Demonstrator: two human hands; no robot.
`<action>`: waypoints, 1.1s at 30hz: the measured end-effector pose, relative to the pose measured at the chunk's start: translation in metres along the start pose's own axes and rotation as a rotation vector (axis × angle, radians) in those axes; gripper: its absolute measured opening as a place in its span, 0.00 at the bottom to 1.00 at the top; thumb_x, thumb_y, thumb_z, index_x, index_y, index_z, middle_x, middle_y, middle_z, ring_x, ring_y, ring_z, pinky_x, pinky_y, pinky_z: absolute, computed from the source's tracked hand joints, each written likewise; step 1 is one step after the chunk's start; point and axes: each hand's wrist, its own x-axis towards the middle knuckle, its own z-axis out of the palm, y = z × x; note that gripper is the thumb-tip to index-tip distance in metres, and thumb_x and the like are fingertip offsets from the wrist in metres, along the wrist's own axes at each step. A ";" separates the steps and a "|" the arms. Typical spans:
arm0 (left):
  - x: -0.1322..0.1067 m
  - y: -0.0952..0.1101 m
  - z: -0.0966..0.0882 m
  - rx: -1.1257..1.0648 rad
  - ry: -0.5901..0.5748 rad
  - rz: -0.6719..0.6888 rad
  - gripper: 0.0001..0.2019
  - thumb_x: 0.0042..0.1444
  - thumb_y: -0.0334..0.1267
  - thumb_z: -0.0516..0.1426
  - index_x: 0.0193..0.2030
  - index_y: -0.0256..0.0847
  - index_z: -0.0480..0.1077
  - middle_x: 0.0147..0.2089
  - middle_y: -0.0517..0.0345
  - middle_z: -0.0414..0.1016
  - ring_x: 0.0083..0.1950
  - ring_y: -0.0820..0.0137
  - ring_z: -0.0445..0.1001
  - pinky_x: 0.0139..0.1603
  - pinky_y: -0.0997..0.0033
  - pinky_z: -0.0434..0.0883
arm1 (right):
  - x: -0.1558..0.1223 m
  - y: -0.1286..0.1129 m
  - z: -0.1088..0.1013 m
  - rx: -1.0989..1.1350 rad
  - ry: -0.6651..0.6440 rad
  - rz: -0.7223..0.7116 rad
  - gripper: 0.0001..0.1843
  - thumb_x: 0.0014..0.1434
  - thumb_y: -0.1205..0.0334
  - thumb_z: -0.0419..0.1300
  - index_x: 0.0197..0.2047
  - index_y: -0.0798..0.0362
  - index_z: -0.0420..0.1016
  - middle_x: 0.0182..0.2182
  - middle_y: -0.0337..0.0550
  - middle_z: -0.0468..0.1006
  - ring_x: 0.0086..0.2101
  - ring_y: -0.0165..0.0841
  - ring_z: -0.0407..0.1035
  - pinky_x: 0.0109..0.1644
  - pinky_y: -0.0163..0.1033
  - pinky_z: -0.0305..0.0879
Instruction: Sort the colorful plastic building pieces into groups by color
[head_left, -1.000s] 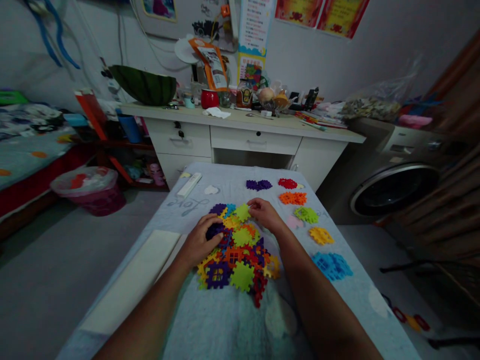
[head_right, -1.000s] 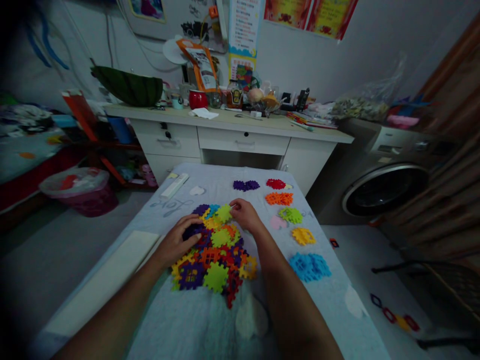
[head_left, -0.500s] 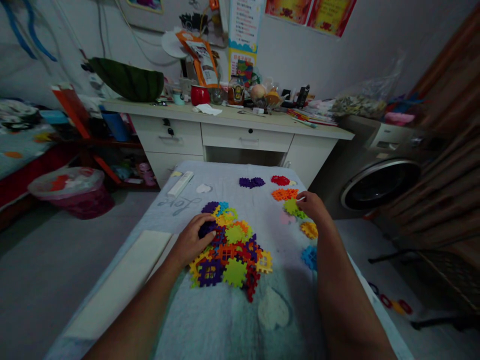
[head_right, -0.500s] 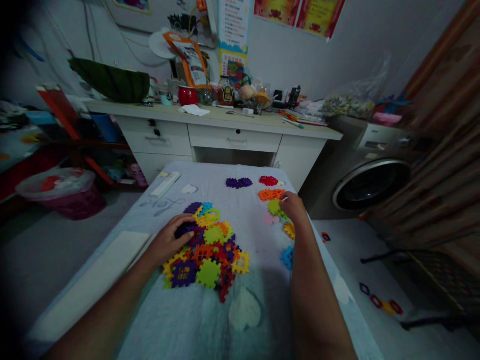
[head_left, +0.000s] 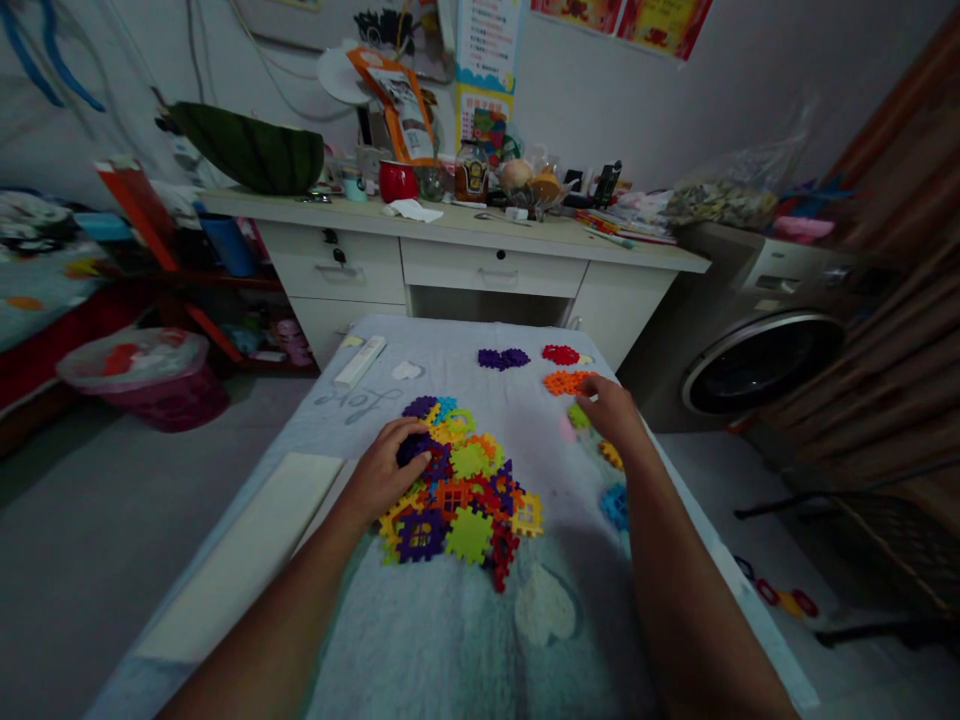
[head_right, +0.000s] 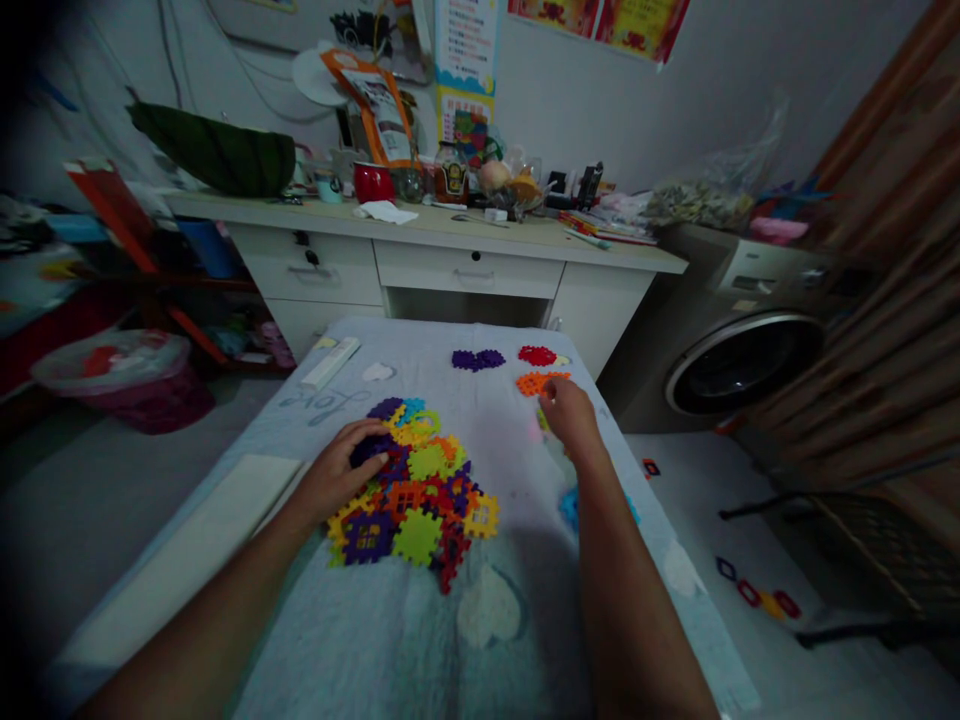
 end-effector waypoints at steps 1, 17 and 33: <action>0.000 0.001 0.000 0.001 0.005 -0.003 0.17 0.55 0.45 0.56 0.50 0.43 0.70 0.58 0.51 0.68 0.62 0.59 0.67 0.66 0.54 0.62 | -0.006 -0.013 0.004 0.071 -0.059 -0.075 0.08 0.58 0.66 0.59 0.42 0.54 0.75 0.38 0.47 0.79 0.36 0.33 0.71 0.41 0.37 0.62; -0.002 0.003 0.000 0.017 0.059 -0.030 0.17 0.54 0.44 0.57 0.49 0.42 0.71 0.60 0.49 0.65 0.64 0.57 0.65 0.67 0.52 0.60 | -0.057 -0.092 0.065 0.277 -0.363 -0.627 0.25 0.55 0.54 0.67 0.53 0.54 0.71 0.53 0.52 0.72 0.54 0.43 0.63 0.58 0.50 0.57; -0.001 0.002 0.001 0.027 0.045 -0.029 0.17 0.54 0.45 0.57 0.48 0.42 0.72 0.59 0.49 0.66 0.62 0.57 0.67 0.66 0.50 0.62 | -0.016 -0.035 0.019 0.776 -0.064 -0.071 0.10 0.50 0.56 0.62 0.33 0.52 0.69 0.22 0.34 0.70 0.22 0.28 0.63 0.26 0.33 0.57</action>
